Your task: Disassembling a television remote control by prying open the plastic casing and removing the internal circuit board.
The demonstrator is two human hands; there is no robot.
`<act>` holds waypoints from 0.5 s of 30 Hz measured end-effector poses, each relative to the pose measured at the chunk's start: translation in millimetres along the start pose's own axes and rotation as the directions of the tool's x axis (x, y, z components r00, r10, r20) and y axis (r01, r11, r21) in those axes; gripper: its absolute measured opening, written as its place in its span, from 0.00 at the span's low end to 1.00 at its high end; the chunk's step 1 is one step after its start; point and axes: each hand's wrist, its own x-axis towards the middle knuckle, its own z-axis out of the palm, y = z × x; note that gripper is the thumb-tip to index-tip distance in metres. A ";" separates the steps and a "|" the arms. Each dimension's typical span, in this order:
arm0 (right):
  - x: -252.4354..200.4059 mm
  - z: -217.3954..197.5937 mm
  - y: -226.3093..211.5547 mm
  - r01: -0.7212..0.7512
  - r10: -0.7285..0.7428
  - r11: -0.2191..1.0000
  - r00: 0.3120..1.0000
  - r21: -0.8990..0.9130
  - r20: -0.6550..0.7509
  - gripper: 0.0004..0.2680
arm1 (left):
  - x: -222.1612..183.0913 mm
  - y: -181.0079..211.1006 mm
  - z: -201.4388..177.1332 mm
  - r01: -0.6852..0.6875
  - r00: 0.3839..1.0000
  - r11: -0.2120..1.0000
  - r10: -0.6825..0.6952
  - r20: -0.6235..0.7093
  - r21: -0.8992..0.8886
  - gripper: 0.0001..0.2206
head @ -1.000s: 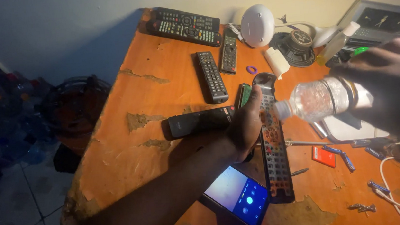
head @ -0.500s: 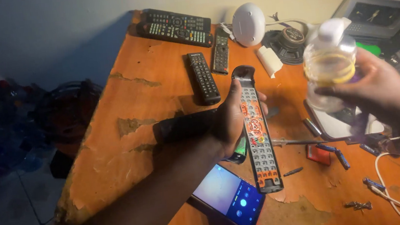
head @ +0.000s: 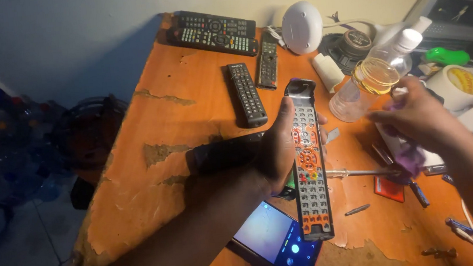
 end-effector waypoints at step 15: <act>-105.4 43.8 -10.6 0.490 -0.534 0.703 0.842 0.516 -0.073 0.08 | -1.5 -4.8 10.4 0.017 0.989 1.000 -0.013 -0.144 0.026 0.33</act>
